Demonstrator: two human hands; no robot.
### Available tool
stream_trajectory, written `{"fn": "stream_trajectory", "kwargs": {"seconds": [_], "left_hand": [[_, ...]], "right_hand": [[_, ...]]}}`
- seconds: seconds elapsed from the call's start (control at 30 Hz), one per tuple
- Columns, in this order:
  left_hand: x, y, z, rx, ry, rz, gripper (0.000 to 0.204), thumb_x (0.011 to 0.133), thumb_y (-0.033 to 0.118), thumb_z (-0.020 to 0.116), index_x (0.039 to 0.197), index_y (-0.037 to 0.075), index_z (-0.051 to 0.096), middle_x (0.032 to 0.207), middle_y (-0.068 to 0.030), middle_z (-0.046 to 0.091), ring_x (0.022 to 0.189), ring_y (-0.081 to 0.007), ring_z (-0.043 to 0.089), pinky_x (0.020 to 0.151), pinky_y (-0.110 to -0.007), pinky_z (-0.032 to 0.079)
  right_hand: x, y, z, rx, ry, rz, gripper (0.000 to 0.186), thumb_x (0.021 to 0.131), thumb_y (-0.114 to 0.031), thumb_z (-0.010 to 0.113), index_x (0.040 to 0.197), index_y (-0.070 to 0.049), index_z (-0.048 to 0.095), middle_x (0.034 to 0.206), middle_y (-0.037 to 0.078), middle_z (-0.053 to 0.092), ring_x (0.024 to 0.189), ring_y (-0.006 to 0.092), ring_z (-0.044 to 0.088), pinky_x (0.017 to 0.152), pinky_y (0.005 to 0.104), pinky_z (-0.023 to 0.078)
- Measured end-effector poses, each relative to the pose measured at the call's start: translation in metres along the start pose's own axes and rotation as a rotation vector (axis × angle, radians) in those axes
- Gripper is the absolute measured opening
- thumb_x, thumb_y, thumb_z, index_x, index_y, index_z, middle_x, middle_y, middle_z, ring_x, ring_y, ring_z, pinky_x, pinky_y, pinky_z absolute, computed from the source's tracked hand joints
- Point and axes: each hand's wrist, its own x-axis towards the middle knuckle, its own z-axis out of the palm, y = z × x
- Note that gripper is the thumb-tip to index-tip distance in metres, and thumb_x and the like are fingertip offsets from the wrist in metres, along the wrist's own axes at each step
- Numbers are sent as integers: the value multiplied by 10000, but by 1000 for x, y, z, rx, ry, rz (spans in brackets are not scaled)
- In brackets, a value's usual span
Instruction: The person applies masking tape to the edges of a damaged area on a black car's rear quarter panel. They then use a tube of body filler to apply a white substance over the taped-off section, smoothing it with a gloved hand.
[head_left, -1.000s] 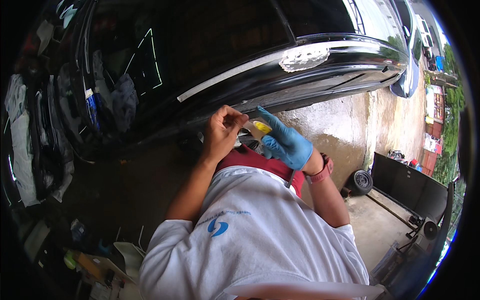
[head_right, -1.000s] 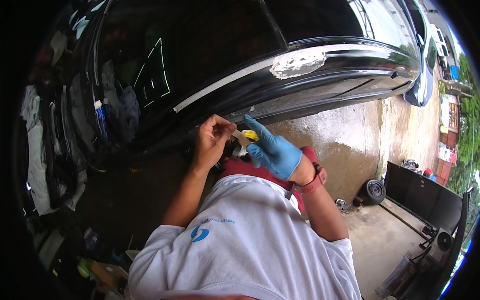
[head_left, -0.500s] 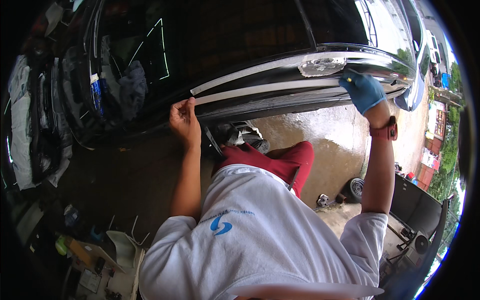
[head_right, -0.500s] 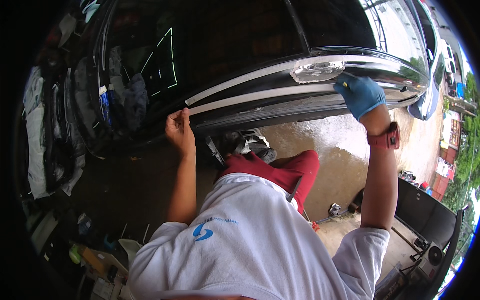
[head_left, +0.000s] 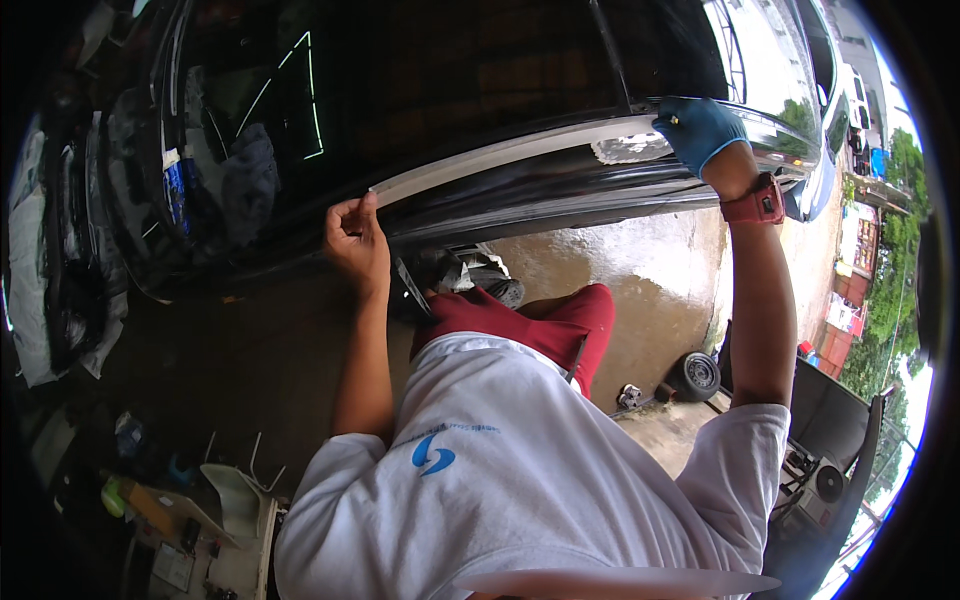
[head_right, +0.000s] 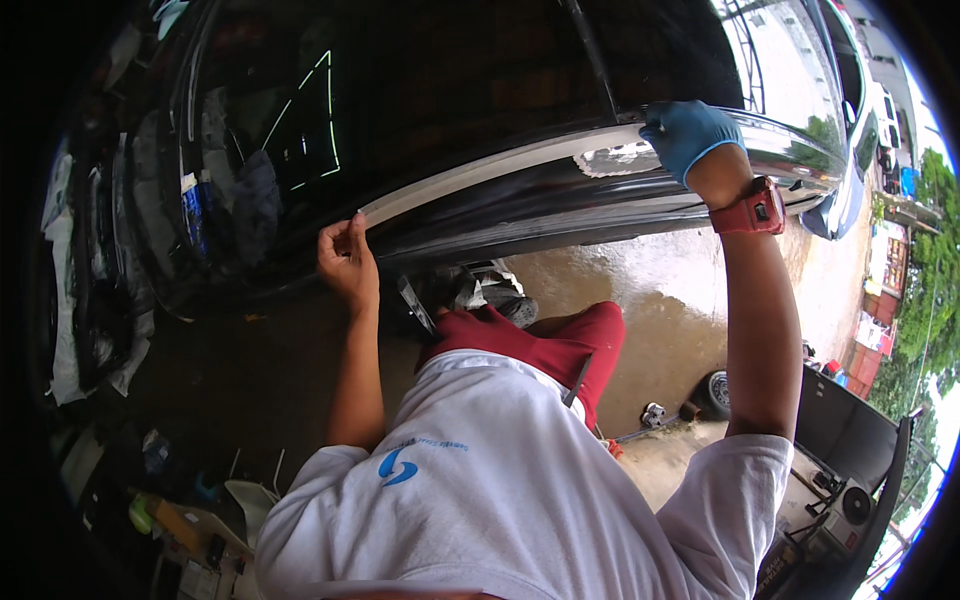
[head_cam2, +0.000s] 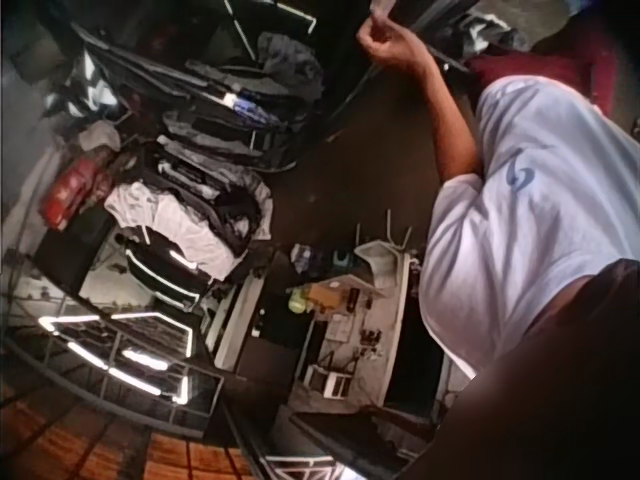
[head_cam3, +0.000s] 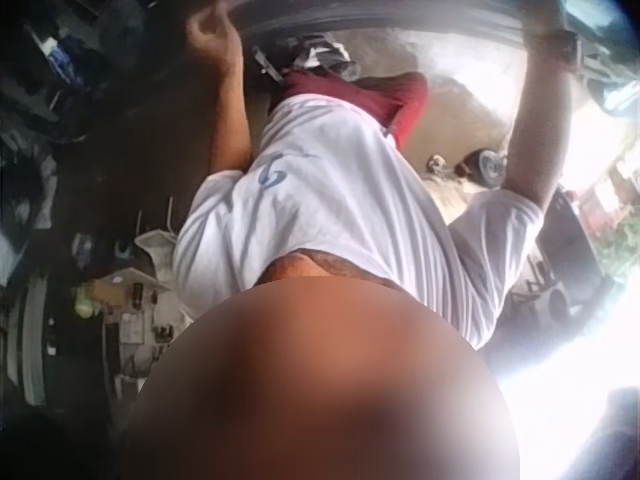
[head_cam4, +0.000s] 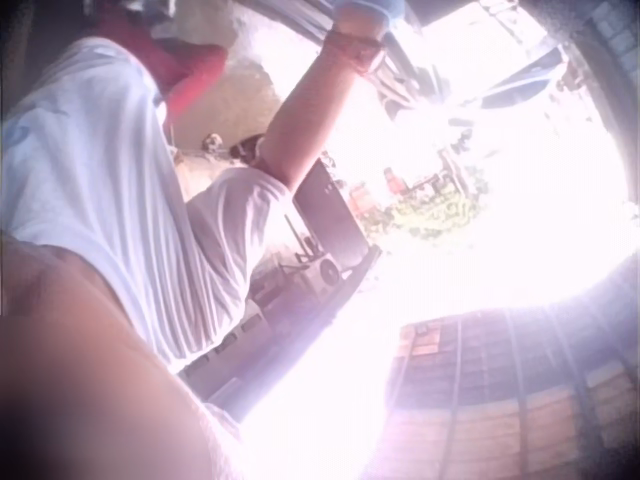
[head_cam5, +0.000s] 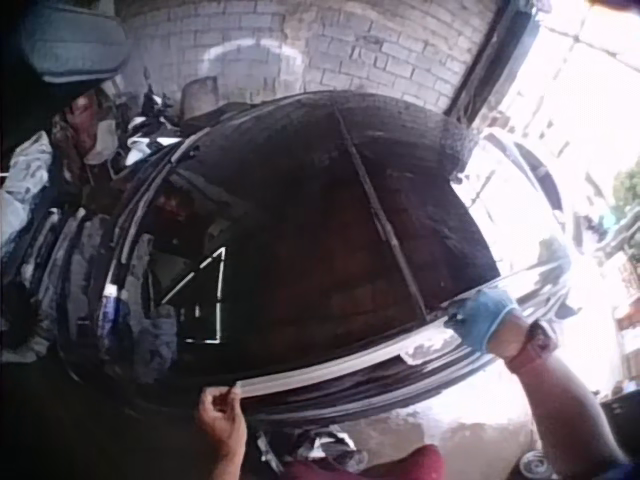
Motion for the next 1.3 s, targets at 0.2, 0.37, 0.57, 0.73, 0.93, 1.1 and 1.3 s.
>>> {"fn": "stream_trajectory", "kwargs": {"seconds": [0.2,0.37,0.57,0.73,0.93,1.1,1.3], "left_hand": [[-5,13,5,276,110,266,421,973,201,805,1278,34,567,1034,-98,659,961,-243,639,867,-364,497],[-32,69,52,237,-482,742,643,1080,423,592,1580,52,434,1689,-241,374,1564,-463,340,1254,-631,261],[-52,137,133,144,-727,858,710,1025,462,641,1594,94,428,1725,-254,285,1601,-450,266,1266,-657,219],[-63,184,183,102,-802,973,736,968,447,713,1568,110,451,1735,-231,270,1618,-401,243,1302,-583,202],[-62,187,184,351,-813,992,744,934,462,754,1558,186,458,1765,-208,196,1639,-366,185,1324,-557,153],[-69,195,184,394,-866,1021,758,927,438,769,1570,206,443,1772,-220,164,1646,-379,158,1324,-565,145],[-70,199,198,315,-872,989,917,916,396,796,1656,207,288,1765,-256,152,1636,-435,158,1316,-586,161]], "right_hand": [[-1,3,7,-28,74,-48,204,964,-258,689,1059,-134,820,952,171,780,904,384,751,818,475,607],[2,1,6,-37,54,-62,194,945,-240,698,1051,-129,816,938,177,776,878,389,749,803,473,605],[6,5,12,-94,-13,-51,218,941,-250,701,1096,-145,810,921,168,772,849,392,743,783,479,600],[3,2,10,-137,-35,-36,267,919,-218,688,1149,-125,789,876,197,753,842,395,741,758,479,598],[-32,58,-35,-4,-93,-81,429,1044,-362,614,1348,-64,672,799,253,699,763,435,704,713,521,562],[-76,234,-18,66,126,-43,293,1043,-347,643,1265,-175,725,1026,175,767,919,385,741,837,490,572],[-35,225,21,7,58,189,170,999,-291,664,1100,-163,715,991,152,758,923,397,725,802,488,568]]}}
